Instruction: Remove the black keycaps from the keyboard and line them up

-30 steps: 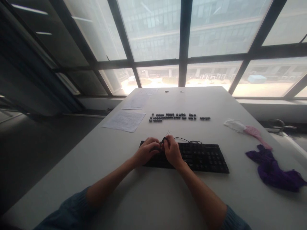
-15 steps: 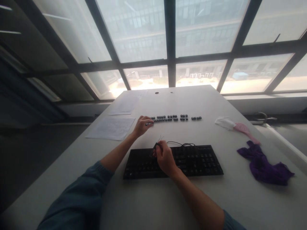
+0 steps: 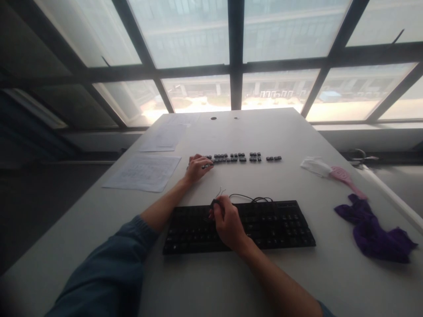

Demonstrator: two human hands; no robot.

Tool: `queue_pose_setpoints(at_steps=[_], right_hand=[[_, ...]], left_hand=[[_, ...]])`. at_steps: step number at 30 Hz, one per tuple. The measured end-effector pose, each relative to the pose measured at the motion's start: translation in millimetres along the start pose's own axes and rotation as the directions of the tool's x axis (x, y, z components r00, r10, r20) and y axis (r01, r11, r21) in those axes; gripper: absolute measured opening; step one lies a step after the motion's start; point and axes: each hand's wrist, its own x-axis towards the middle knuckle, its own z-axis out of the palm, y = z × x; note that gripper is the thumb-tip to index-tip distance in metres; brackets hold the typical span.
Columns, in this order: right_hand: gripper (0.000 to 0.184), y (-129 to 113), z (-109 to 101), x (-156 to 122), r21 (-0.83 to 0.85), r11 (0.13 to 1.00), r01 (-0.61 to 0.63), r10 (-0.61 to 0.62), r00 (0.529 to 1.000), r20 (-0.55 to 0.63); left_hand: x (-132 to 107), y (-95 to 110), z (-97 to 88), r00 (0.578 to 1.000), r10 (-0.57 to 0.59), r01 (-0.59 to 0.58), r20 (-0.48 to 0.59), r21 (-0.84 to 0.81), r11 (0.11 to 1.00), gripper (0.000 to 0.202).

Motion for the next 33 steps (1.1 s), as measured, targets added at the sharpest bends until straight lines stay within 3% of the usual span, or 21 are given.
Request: queue_pose_setpoints(at_steps=[21,26,29,33], right_hand=[[0.012,-3,-1,0,0.002,1.0,0.019,-0.019,1.0,0.019],[0.01,-1,-1,0,0.002,1.0,0.02,-0.02,1.0,0.001],[0.011,0,-1,0,0.021,0.999,0.033,-0.032,0.999,-0.039],[0.013,2,-1,1,0.014,0.997,0.071,-0.069,0.992,-0.109]], left_hand=[[-2,-5,3.0,1.0,-0.018,0.019,0.025,-0.031,0.999,0.012],[-1,-2,0.8,0.999,-0.031,0.029,-0.03,-0.056,0.998,0.013],[1,1,-11.1,0.991,-0.043,0.026,-0.126,-0.135,0.991,0.015],[-1,11,-49.3,0.962,-0.097,0.032,-0.256,-0.246,0.969,0.026]])
